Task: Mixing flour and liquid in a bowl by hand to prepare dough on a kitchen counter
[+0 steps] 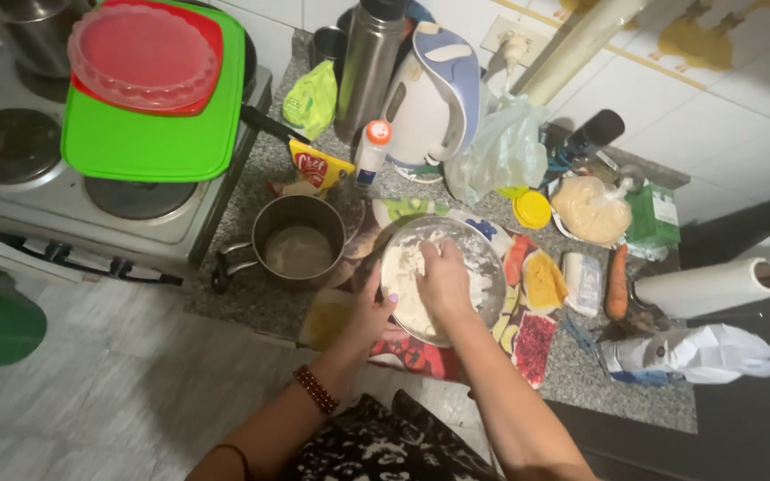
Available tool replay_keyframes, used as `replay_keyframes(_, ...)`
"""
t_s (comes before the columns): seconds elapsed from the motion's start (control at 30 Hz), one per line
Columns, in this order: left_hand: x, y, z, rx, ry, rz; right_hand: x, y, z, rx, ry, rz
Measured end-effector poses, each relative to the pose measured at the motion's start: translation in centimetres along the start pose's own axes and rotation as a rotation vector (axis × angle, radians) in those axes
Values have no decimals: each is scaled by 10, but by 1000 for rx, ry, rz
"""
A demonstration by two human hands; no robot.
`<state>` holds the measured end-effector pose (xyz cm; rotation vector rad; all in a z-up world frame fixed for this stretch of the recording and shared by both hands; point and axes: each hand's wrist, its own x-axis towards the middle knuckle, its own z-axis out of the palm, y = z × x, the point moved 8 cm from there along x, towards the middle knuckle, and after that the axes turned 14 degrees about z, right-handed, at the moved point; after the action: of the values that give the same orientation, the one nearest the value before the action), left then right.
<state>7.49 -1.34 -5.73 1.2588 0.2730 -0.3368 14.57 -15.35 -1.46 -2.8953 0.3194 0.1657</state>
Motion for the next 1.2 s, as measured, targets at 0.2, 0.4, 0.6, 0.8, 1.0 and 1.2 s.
replay_keyframes(0.2,15,-11,0,61,-45,43,-29,36,34,-208,-262,-189)
replay_keyframes(0.4,-4,10,-1,450,-45,177,-32,-9,-24,-182,-335,-25)
replay_keyframes(0.6,1,14,-7,339,-21,255,26,-8,105,-75,-420,-85)
replay_keyframes(0.8,-33,52,15,206,-88,11,22,-2,91,-59,-363,-126)
replay_keyframes(1.0,-8,12,-4,-53,85,-38,-28,15,9,-252,-303,-224)
replay_keyframes(1.2,-27,43,7,338,-61,165,-26,60,103,-280,-477,-236)
